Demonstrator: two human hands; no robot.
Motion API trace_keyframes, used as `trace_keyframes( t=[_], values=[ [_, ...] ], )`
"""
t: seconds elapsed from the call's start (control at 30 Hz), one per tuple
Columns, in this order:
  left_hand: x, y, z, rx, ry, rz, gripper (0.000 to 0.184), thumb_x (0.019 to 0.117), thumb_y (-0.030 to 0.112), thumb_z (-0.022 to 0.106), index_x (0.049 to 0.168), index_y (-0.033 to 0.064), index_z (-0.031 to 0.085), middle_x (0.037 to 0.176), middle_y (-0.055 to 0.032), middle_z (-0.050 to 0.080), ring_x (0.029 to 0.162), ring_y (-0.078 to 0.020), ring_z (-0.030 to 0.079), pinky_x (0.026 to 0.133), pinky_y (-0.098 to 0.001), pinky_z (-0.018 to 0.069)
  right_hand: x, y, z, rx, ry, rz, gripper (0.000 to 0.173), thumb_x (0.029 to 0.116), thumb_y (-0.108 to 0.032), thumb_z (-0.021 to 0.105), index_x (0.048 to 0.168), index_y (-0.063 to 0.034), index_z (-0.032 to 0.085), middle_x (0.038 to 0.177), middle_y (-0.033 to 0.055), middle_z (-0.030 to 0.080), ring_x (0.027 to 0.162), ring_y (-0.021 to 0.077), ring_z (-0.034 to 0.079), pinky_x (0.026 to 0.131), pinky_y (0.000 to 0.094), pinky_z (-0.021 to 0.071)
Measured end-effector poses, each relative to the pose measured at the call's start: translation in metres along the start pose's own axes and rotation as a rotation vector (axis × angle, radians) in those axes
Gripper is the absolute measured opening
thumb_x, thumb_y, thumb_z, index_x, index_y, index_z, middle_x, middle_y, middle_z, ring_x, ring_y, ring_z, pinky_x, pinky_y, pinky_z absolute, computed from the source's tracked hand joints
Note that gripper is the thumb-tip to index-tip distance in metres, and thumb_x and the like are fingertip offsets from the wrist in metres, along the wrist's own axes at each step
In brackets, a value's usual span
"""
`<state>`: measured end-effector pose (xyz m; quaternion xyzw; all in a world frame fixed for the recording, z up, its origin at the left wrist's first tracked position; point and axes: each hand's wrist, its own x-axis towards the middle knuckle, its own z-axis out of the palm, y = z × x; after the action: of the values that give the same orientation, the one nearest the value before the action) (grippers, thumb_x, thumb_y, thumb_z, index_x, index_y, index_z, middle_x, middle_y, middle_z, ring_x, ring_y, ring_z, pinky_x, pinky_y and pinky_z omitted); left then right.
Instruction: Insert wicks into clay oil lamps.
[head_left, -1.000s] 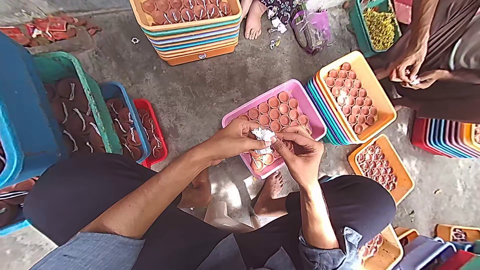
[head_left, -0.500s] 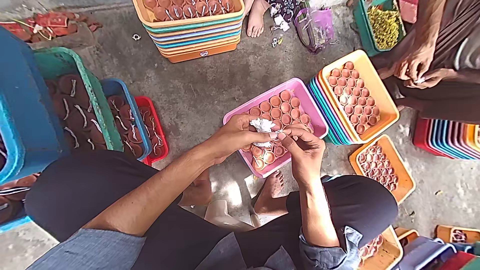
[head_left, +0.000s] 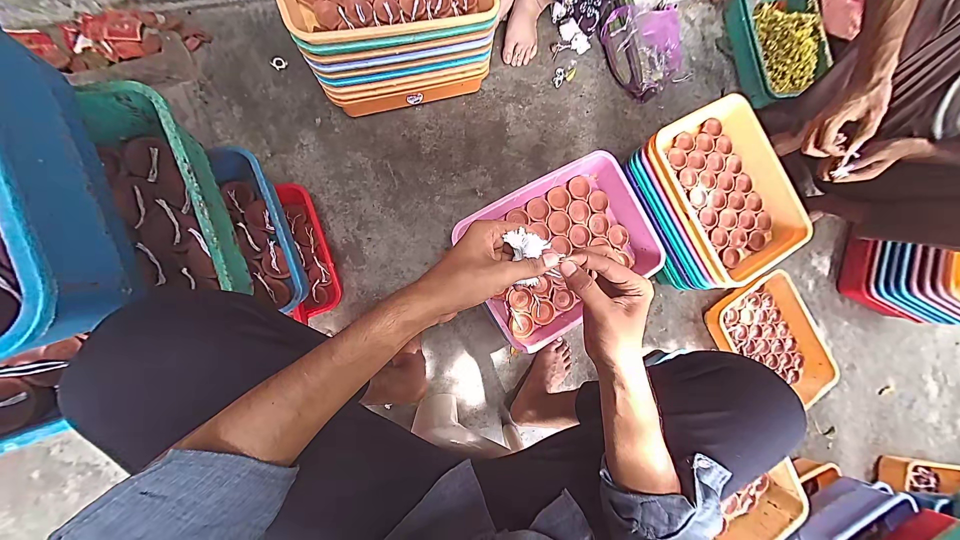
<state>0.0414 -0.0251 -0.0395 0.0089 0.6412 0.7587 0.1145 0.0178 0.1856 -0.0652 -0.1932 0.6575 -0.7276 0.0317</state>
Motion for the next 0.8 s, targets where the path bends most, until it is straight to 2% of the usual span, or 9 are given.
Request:
trace_keyframes(
  t=[0.07, 0.3, 0.4, 0.57, 0.8],
  values=[
    [-0.0002, 0.0007, 0.0010, 0.003, 0.002, -0.009, 0.015, 0.0980, 0.009, 0.069, 0.110, 0.0001, 0.067, 0.092, -0.0045, 0.072, 0.080, -0.0086, 0.070, 0.073, -0.0230, 0.0600, 0.0004, 0.0016, -0.0011, 0.009, 0.007, -0.009, 0.007, 0.0931, -0.003, 0.073, 0.098, -0.0030, 0.078, 0.101, 0.0073, 0.069, 0.094, 0.0151, 0.066, 0.080, 0.0283, 0.0584],
    [-0.0004, 0.0004, 0.0004, -0.035, 0.014, -0.037, 0.018, 0.0992, 0.012, 0.068, 0.112, 0.0003, 0.067, 0.093, -0.0055, 0.073, 0.083, -0.0106, 0.071, 0.078, -0.0258, 0.0602, -0.0003, 0.0033, -0.0010, -0.014, 0.001, -0.061, 0.014, 0.0862, 0.001, 0.080, 0.100, -0.0028, 0.080, 0.100, 0.0067, 0.071, 0.094, 0.0152, 0.068, 0.082, 0.0284, 0.0604],
    [-0.0002, 0.0015, 0.0012, -0.046, 0.017, -0.057, 0.018, 0.0996, 0.013, 0.068, 0.111, -0.0008, 0.068, 0.092, -0.0079, 0.073, 0.081, -0.0138, 0.072, 0.077, -0.0293, 0.0620, -0.0010, 0.0028, -0.0016, -0.035, 0.002, -0.059, 0.014, 0.0847, 0.000, 0.082, 0.098, -0.0031, 0.080, 0.098, 0.0061, 0.072, 0.092, 0.0143, 0.068, 0.079, 0.0269, 0.0600],
    [-0.0015, 0.0035, 0.0024, -0.049, 0.019, -0.070, 0.016, 0.0979, 0.012, 0.070, 0.109, -0.0009, 0.070, 0.091, -0.0079, 0.074, 0.080, -0.0137, 0.073, 0.076, -0.0288, 0.0625, -0.0012, 0.0008, -0.0032, -0.042, 0.001, -0.059, 0.014, 0.0816, -0.001, 0.085, 0.095, -0.0030, 0.080, 0.096, 0.0060, 0.072, 0.088, 0.0140, 0.068, 0.075, 0.0262, 0.0606],
    [-0.0034, 0.0006, 0.0022, -0.067, 0.009, -0.073, 0.014, 0.0976, 0.012, 0.070, 0.106, 0.0003, 0.071, 0.088, -0.0081, 0.073, 0.076, -0.0137, 0.071, 0.071, -0.0279, 0.0608, -0.0016, -0.0005, -0.0019, -0.053, 0.043, -0.095, 0.019, 0.0769, 0.000, 0.088, 0.094, -0.0032, 0.079, 0.096, 0.0061, 0.072, 0.089, 0.0151, 0.069, 0.077, 0.0273, 0.0620]
  ],
)
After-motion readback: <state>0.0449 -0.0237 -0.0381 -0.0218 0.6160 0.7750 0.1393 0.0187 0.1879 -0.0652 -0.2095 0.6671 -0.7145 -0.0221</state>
